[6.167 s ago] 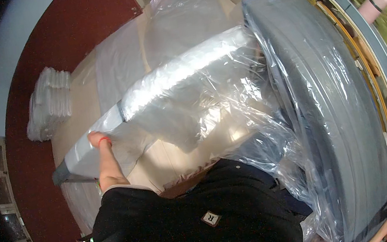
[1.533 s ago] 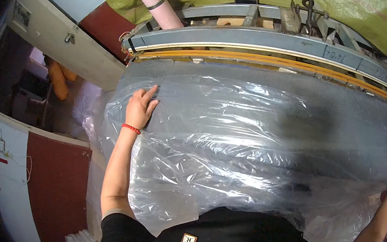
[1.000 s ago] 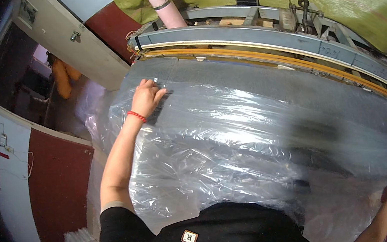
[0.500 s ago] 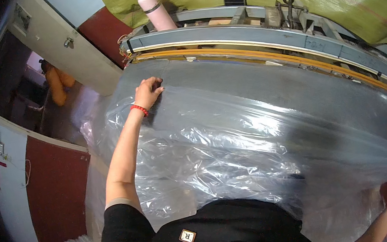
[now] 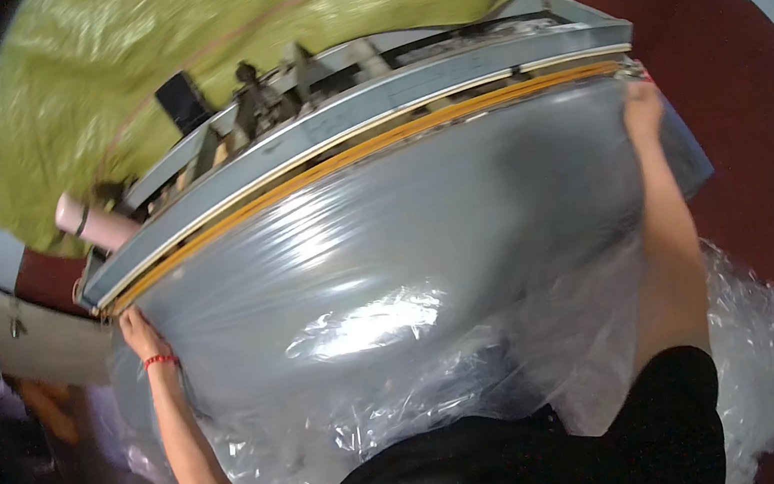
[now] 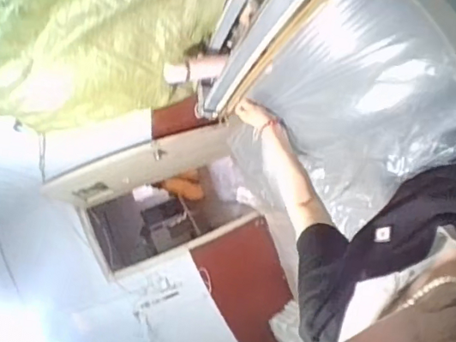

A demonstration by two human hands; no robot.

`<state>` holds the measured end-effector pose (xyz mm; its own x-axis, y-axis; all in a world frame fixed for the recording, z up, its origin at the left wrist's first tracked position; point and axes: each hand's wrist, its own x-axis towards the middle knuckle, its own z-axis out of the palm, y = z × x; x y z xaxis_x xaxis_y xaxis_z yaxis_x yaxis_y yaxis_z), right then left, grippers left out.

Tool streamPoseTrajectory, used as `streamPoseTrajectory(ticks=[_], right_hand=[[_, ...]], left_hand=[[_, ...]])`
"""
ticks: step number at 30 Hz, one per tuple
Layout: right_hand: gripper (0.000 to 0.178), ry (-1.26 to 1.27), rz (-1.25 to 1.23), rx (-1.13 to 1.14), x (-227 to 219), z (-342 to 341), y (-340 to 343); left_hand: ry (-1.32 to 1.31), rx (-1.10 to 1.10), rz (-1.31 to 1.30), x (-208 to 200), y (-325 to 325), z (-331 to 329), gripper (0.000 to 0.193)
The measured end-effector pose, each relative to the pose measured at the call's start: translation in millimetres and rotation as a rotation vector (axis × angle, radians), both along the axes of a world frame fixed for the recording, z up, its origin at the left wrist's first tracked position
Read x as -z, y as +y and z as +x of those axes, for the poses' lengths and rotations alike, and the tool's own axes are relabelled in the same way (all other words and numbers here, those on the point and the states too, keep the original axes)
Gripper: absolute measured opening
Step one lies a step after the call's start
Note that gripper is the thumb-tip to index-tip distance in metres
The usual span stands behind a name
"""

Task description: Manually pulling and arranging large sheets of transparent plastic film over a metal frame structure.

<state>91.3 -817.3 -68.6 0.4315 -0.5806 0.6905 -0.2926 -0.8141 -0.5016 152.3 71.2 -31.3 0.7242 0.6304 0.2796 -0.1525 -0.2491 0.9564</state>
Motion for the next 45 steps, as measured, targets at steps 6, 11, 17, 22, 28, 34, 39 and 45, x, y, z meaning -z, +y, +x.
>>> streamPoseTrajectory(ticks=[6,11,17,22,28,34,39,45], right_hand=[[0.015,-0.303,0.584,-0.359,2,44,28],[0.017,-0.311,0.600,-0.302,-3,48,31],[0.017,-0.286,0.761,-0.236,-27,42,54],[0.014,-0.350,0.798,-0.261,-32,39,62],[0.022,-0.278,0.827,-0.390,-41,28,63],[0.022,-0.201,0.523,-0.279,-64,-30,76],[0.025,-0.078,-0.175,0.181,-77,-88,74],[0.028,-0.082,-0.088,-0.718,-144,-27,377]], left_hand=[[-0.111,0.071,-0.072,45,57,58,0.010],[-0.125,0.099,-0.069,45,47,70,0.012],[-0.126,0.005,0.075,40,55,58,0.014],[-0.111,0.013,-0.179,24,41,51,0.009],[-0.085,0.110,-0.294,18,34,45,0.008],[0.063,0.302,0.073,-29,20,-21,0.004],[0.012,0.515,0.149,-76,-24,-88,0.004],[-0.006,0.571,0.219,-95,-20,-144,0.006]])
